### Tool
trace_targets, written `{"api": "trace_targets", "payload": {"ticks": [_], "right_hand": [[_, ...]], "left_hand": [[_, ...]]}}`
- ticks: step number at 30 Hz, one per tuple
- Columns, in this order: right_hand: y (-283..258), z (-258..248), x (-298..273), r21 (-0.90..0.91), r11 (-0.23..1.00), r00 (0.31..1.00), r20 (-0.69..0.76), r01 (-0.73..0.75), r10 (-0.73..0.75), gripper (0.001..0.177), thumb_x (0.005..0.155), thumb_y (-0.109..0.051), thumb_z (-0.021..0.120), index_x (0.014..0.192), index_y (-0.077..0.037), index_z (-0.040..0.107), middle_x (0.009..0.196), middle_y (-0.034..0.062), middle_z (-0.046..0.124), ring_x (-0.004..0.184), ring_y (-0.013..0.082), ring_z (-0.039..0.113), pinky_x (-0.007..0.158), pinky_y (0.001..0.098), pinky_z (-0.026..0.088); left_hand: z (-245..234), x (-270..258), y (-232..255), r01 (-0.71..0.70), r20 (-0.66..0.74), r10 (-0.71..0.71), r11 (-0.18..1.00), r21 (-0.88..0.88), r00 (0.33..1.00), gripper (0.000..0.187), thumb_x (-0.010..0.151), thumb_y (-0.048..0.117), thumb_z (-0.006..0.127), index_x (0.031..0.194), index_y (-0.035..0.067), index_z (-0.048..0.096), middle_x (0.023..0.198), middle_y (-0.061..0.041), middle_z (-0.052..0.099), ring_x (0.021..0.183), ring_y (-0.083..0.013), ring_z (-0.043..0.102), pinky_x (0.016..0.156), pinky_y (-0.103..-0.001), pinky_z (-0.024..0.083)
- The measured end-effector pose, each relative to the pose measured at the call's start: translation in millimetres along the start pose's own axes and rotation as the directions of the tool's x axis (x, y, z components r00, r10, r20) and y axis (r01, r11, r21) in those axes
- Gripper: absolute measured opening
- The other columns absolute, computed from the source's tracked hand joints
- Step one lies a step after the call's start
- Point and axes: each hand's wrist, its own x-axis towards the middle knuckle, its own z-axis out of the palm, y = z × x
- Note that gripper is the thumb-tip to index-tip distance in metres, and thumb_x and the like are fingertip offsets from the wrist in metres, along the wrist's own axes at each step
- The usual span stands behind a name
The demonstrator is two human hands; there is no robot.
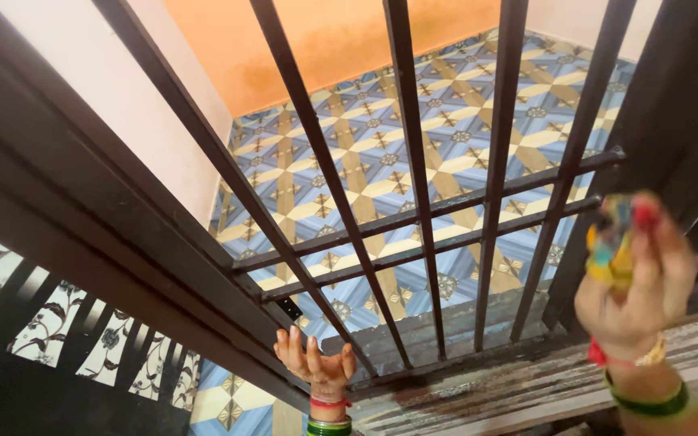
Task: The person wipes the bars and frame of a metal gate with a yellow cloth.
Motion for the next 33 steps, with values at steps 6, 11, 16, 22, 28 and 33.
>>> {"api": "trace_targets", "payload": {"ticks": [6, 11, 16, 22, 28, 33], "right_hand": [[1, 26, 65, -0.123, 0.984, 0.975, 0.198, 0.126, -0.100, 0.042, 0.088, 0.018, 0.053, 0.128, 0.012, 0.064, 0.134, 0.0259, 0.063, 0.126, 0.0459, 0.060, 0.106, 0.0538, 0.049], [5, 24, 18, -0.045, 0.998, 0.984, 0.177, 0.043, -0.034, 0.031, 0.100, 0.013, 0.060, 0.129, 0.007, 0.070, 0.135, 0.0214, 0.068, 0.129, 0.0392, 0.065, 0.112, 0.0484, 0.050], [-10, 0, -32, 0.125, 0.986, 0.994, 0.015, -0.109, 0.108, 0.031, 0.100, 0.009, 0.061, 0.131, 0.005, 0.067, 0.130, 0.0192, 0.069, 0.125, 0.0359, 0.066, 0.109, 0.0437, 0.055], [-14, 31, -14, 0.128, 0.991, 0.993, -0.114, 0.048, -0.034, 0.043, 0.086, 0.007, 0.067, 0.127, 0.005, 0.055, 0.134, 0.0203, 0.061, 0.120, 0.0351, 0.056, 0.102, 0.0413, 0.051], [-44, 53, 29, -0.081, 0.995, 0.974, 0.226, 0.052, -0.032, 0.052, 0.085, 0.022, 0.061, 0.135, 0.009, 0.067, 0.146, 0.0169, 0.063, 0.119, 0.0362, 0.057, 0.103, 0.0430, 0.046], [-61, 33, 29, -0.030, 1.000, 0.962, 0.272, 0.005, 0.003, 0.040, 0.087, 0.015, 0.065, 0.125, 0.007, 0.071, 0.134, 0.0148, 0.068, 0.111, 0.0327, 0.057, 0.099, 0.0415, 0.045]], "left_hand": [[1, -2, -3, -0.001, 0.002, 0.001, 1.000, -0.002, 1.000, 0.055, 0.102, 0.046, 0.055, 0.142, 0.009, 0.044, 0.145, -0.021, 0.047, 0.144, -0.0427, 0.041, 0.125, -0.057, 0.027], [2, -7, -4, -0.007, -0.008, 0.007, 1.000, -0.006, 1.000, 0.052, 0.102, 0.045, 0.056, 0.139, 0.009, 0.046, 0.144, -0.021, 0.047, 0.143, -0.0429, 0.041, 0.125, -0.058, 0.025], [2, -8, -5, -0.016, -0.018, 0.016, 1.000, -0.008, 1.000, 0.052, 0.101, 0.044, 0.055, 0.138, 0.009, 0.047, 0.143, -0.020, 0.047, 0.143, -0.0423, 0.041, 0.125, -0.057, 0.025], [2, -5, -4, -0.008, 0.004, 0.008, 1.000, -0.007, 1.000, 0.050, 0.102, 0.043, 0.055, 0.138, 0.008, 0.048, 0.143, -0.020, 0.047, 0.143, -0.0418, 0.042, 0.125, -0.057, 0.025], [2, 1, -1, -0.019, -0.017, 0.019, 1.000, -0.002, 1.000, 0.050, 0.102, 0.042, 0.055, 0.137, 0.007, 0.049, 0.142, -0.020, 0.049, 0.140, -0.0419, 0.044, 0.123, -0.058, 0.028], [-1, 1, -1, -0.015, -0.001, 0.015, 1.000, 0.002, 1.000, 0.049, 0.102, 0.042, 0.056, 0.137, 0.008, 0.049, 0.143, -0.020, 0.049, 0.140, -0.0416, 0.045, 0.123, -0.058, 0.029]]}}
